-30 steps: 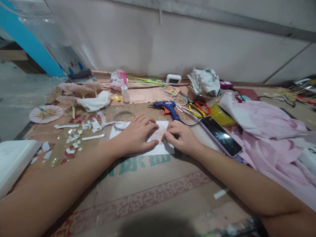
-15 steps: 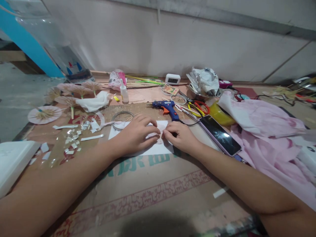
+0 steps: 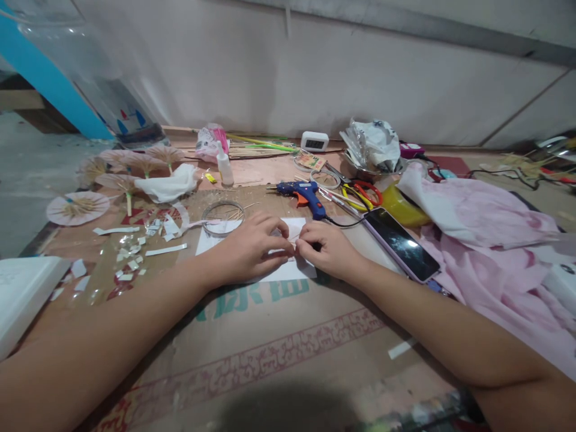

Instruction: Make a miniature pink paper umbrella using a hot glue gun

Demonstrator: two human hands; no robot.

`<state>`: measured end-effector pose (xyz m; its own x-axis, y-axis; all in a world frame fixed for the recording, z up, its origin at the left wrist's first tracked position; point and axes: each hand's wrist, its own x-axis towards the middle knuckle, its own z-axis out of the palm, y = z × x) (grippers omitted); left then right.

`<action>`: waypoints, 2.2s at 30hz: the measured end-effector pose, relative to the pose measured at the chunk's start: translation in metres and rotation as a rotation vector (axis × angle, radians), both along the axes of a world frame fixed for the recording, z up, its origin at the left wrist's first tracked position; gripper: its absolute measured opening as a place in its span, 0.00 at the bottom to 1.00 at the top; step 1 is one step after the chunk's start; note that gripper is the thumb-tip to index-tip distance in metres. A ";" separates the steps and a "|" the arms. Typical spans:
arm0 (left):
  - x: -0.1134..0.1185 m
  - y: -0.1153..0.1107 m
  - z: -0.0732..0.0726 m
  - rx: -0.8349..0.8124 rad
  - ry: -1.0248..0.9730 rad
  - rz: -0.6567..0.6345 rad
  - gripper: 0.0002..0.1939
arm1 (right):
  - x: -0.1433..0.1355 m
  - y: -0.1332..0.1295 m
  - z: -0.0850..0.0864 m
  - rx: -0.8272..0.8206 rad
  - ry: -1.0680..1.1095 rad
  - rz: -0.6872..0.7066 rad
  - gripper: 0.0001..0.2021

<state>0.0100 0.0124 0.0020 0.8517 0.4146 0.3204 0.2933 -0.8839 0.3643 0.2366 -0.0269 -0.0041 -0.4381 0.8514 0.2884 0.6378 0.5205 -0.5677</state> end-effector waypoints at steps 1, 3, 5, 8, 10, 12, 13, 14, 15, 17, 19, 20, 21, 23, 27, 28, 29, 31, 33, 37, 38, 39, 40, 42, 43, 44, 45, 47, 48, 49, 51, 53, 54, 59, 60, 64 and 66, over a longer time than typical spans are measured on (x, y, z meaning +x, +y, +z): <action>0.000 0.000 0.000 -0.003 0.005 -0.002 0.12 | 0.000 0.000 0.000 -0.003 0.001 -0.001 0.15; 0.000 0.000 0.000 -0.005 0.013 -0.005 0.13 | 0.000 0.000 0.001 -0.006 0.002 -0.001 0.15; 0.000 0.000 -0.001 -0.008 0.017 -0.004 0.12 | 0.000 0.000 0.001 -0.009 0.001 -0.003 0.15; 0.000 0.001 -0.001 -0.020 0.020 0.001 0.12 | 0.000 0.000 0.001 -0.012 -0.001 -0.006 0.15; 0.000 0.001 0.000 -0.025 0.025 0.003 0.11 | 0.000 0.000 0.001 -0.012 0.005 -0.008 0.15; 0.000 0.001 0.000 -0.031 0.031 0.002 0.11 | 0.000 0.001 0.001 -0.008 0.014 -0.008 0.15; 0.000 0.001 0.000 -0.033 0.032 0.002 0.11 | 0.000 0.001 0.001 -0.005 0.018 -0.007 0.15; 0.000 0.001 0.000 -0.036 0.029 0.002 0.10 | 0.000 0.001 0.001 -0.002 0.021 -0.005 0.15; 0.000 0.000 0.000 -0.039 0.022 0.007 0.10 | 0.000 0.001 0.001 -0.002 0.022 -0.002 0.15; 0.000 -0.001 0.001 -0.047 0.008 0.024 0.10 | 0.000 0.000 0.001 -0.004 0.019 0.001 0.15; 0.001 -0.001 0.001 -0.053 0.002 0.037 0.10 | 0.000 0.000 0.001 -0.007 0.013 0.003 0.15; 0.001 -0.001 0.001 -0.054 0.005 0.040 0.10 | 0.000 0.000 0.001 -0.008 0.010 0.003 0.15; 0.001 -0.001 0.002 -0.052 0.011 0.038 0.10 | 0.000 0.000 0.001 -0.008 0.007 0.002 0.15; 0.000 -0.001 0.002 -0.040 0.021 0.028 0.11 | 0.000 0.001 0.001 -0.005 0.004 0.000 0.15; -0.001 0.000 0.001 -0.002 0.021 0.008 0.11 | 0.000 0.001 0.000 0.011 0.002 -0.007 0.15; -0.001 0.000 0.000 0.003 0.021 0.007 0.11 | 0.000 0.001 0.001 0.011 0.002 -0.006 0.15; -0.001 0.000 0.000 0.005 0.021 0.006 0.11 | 0.000 0.001 0.001 0.007 0.000 -0.003 0.16; 0.000 0.000 -0.001 0.000 0.017 0.007 0.11 | 0.000 0.001 0.001 -0.003 -0.007 0.001 0.16; 0.000 0.000 -0.001 -0.009 0.011 0.013 0.11 | 0.001 0.001 0.001 -0.007 -0.016 0.001 0.16; 0.000 0.000 0.000 -0.011 0.015 0.017 0.12 | 0.001 0.002 0.000 -0.001 -0.006 -0.001 0.16; 0.000 0.000 0.000 -0.011 0.017 0.016 0.11 | 0.001 0.002 0.000 0.001 0.000 0.000 0.16; 0.000 0.000 0.000 -0.012 0.019 0.018 0.11 | 0.001 0.002 0.000 0.003 0.005 0.002 0.16; 0.000 0.000 0.000 -0.015 0.020 0.019 0.11 | 0.001 0.002 0.000 0.004 0.008 0.005 0.15; 0.000 0.000 0.000 -0.021 0.020 0.020 0.11 | 0.001 0.002 -0.001 0.002 0.006 0.006 0.15; 0.000 0.000 0.000 -0.023 0.020 0.021 0.11 | 0.000 0.002 -0.001 -0.001 0.004 0.005 0.15; 0.000 0.000 0.001 -0.024 0.020 0.020 0.11 | 0.000 0.002 -0.001 -0.005 0.001 0.004 0.15; 0.000 0.000 0.001 -0.025 0.019 0.019 0.11 | 0.000 0.002 -0.001 -0.007 -0.001 0.003 0.15; 0.001 -0.001 0.001 -0.026 0.020 0.019 0.10 | 0.000 0.002 -0.001 -0.010 -0.003 0.004 0.15; 0.001 -0.001 0.001 -0.028 0.021 0.018 0.10 | 0.000 0.002 -0.001 -0.011 -0.002 0.006 0.15; 0.001 -0.002 0.000 -0.029 0.018 0.021 0.10 | 0.000 0.002 -0.001 -0.010 -0.001 0.007 0.15; 0.002 -0.002 0.000 -0.036 0.012 0.031 0.10 | 0.000 0.002 -0.001 -0.010 0.004 0.009 0.14; 0.002 -0.002 0.000 -0.042 0.008 0.038 0.10 | 0.000 0.002 -0.001 -0.010 0.009 0.010 0.14; 0.002 -0.002 0.000 -0.044 0.010 0.037 0.10 | 0.000 0.002 -0.001 -0.008 0.011 0.012 0.14; 0.001 -0.001 0.000 -0.040 0.011 0.019 0.10 | 0.000 0.002 -0.001 0.002 0.015 0.017 0.15; 0.001 -0.001 0.000 -0.041 0.011 0.021 0.10 | 0.001 0.002 -0.001 0.002 0.014 0.017 0.15; 0.001 0.000 0.000 -0.044 0.016 0.024 0.10 | 0.001 0.003 0.000 0.005 0.013 0.020 0.15; 0.001 0.000 0.000 -0.041 0.017 0.025 0.10 | 0.001 0.002 -0.001 0.008 0.016 0.017 0.15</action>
